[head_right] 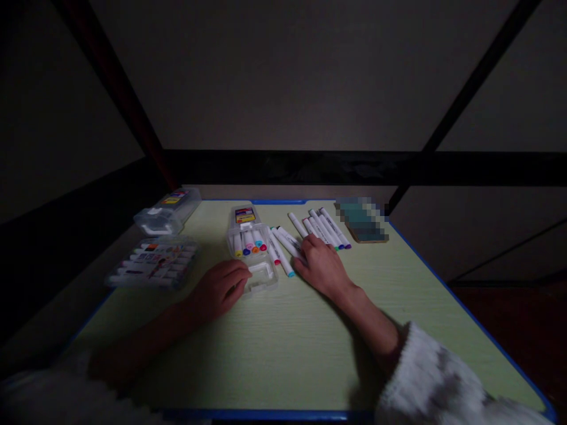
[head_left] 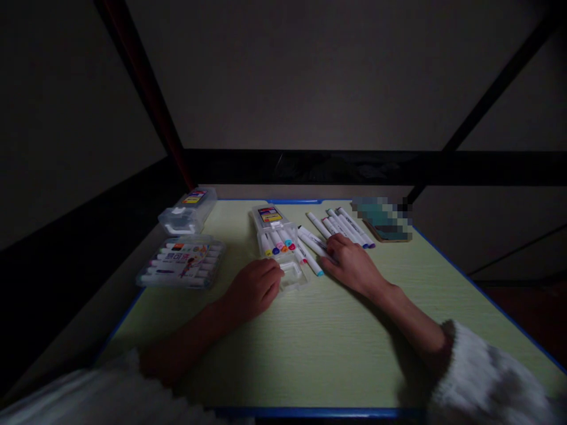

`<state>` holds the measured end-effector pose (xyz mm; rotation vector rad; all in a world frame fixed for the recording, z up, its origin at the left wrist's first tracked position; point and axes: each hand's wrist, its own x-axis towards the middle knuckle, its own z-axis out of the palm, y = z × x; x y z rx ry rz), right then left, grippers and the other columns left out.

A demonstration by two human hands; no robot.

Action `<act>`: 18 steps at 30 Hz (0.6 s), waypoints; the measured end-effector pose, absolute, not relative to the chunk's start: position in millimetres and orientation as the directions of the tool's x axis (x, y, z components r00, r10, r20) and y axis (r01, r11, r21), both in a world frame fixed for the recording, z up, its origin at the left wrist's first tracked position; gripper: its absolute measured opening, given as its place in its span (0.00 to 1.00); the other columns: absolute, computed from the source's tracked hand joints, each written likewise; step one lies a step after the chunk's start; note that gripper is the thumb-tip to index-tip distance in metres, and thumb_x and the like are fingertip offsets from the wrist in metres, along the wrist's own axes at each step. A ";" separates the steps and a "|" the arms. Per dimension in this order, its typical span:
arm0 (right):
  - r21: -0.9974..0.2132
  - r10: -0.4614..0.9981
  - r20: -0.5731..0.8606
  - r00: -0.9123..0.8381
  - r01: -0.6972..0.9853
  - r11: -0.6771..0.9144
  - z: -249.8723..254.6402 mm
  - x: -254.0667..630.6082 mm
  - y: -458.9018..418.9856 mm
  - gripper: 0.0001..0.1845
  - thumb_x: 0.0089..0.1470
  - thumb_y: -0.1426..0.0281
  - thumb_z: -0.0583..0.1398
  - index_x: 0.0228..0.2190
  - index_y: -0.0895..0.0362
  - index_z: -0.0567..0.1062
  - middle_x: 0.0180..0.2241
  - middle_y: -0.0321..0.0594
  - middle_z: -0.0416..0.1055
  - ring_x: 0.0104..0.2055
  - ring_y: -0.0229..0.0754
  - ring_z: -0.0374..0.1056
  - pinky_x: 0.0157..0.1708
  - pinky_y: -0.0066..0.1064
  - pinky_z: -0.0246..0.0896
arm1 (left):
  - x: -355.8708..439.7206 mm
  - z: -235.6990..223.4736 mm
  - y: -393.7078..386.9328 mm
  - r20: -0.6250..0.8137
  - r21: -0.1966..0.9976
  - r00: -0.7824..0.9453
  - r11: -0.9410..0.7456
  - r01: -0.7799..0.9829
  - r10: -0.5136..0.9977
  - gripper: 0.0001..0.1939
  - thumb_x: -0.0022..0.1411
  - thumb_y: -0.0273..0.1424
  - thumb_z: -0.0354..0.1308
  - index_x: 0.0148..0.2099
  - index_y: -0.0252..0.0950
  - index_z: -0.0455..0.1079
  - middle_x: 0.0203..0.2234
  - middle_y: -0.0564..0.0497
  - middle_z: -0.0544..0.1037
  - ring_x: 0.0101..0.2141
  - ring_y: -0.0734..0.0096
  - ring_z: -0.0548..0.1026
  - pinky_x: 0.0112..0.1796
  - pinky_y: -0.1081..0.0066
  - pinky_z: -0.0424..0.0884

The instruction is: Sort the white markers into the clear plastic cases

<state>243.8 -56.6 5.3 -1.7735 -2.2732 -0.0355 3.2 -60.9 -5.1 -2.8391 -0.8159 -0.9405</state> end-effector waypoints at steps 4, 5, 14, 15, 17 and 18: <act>-0.167 0.940 0.267 -0.214 0.950 0.264 3.1 245.9 -54.9 0.06 0.52 0.68 0.53 0.28 0.58 0.67 0.34 0.44 0.66 0.34 0.43 0.64 0.36 0.33 0.57 | 2.7 -6.3 -60.4 0.568 0.129 0.673 -0.859 0.496 0.474 0.09 0.61 0.23 0.45 0.33 0.34 0.67 0.29 0.47 0.72 0.32 0.69 0.69 0.34 0.70 0.68; -0.172 0.937 0.279 -0.211 0.949 0.265 2.8 246.2 -54.6 0.06 0.52 0.68 0.53 0.28 0.58 0.66 0.33 0.43 0.66 0.34 0.43 0.64 0.35 0.33 0.57 | 2.5 -6.4 -60.3 0.568 0.129 0.674 -0.860 0.494 0.473 0.09 0.61 0.23 0.45 0.33 0.34 0.67 0.29 0.47 0.72 0.31 0.69 0.69 0.34 0.70 0.68; -0.168 0.941 0.300 -0.155 0.963 0.213 6.3 246.1 -55.8 0.07 0.54 0.66 0.53 0.28 0.57 0.65 0.30 0.42 0.70 0.31 0.43 0.65 0.30 0.31 0.54 | 2.6 -5.6 -60.5 0.566 0.128 0.679 -0.864 0.488 0.468 0.08 0.61 0.22 0.46 0.34 0.33 0.66 0.29 0.47 0.72 0.32 0.69 0.69 0.34 0.71 0.68; -0.167 0.943 0.295 -0.153 0.964 0.208 7.2 246.2 -56.1 0.07 0.54 0.66 0.53 0.29 0.57 0.65 0.30 0.42 0.70 0.30 0.44 0.66 0.29 0.30 0.53 | 2.7 -5.8 -60.4 0.566 0.131 0.677 -0.862 0.489 0.470 0.08 0.61 0.23 0.46 0.34 0.33 0.66 0.29 0.47 0.72 0.32 0.69 0.69 0.34 0.71 0.68; -0.166 0.949 0.281 -0.146 0.966 0.197 8.7 246.4 -56.5 0.07 0.55 0.66 0.53 0.30 0.57 0.66 0.30 0.42 0.72 0.30 0.44 0.67 0.28 0.30 0.52 | 2.8 -6.2 -60.0 0.571 0.132 0.675 -0.864 0.487 0.467 0.08 0.61 0.23 0.46 0.34 0.34 0.67 0.29 0.47 0.72 0.31 0.70 0.69 0.34 0.71 0.68; -0.163 0.951 0.274 -0.143 0.968 0.193 9.2 246.4 -56.7 0.07 0.55 0.66 0.53 0.30 0.57 0.66 0.30 0.42 0.73 0.30 0.44 0.67 0.28 0.30 0.52 | 2.7 -6.5 -59.8 0.573 0.130 0.675 -0.865 0.485 0.465 0.08 0.61 0.23 0.46 0.34 0.34 0.67 0.29 0.47 0.72 0.31 0.70 0.69 0.34 0.71 0.68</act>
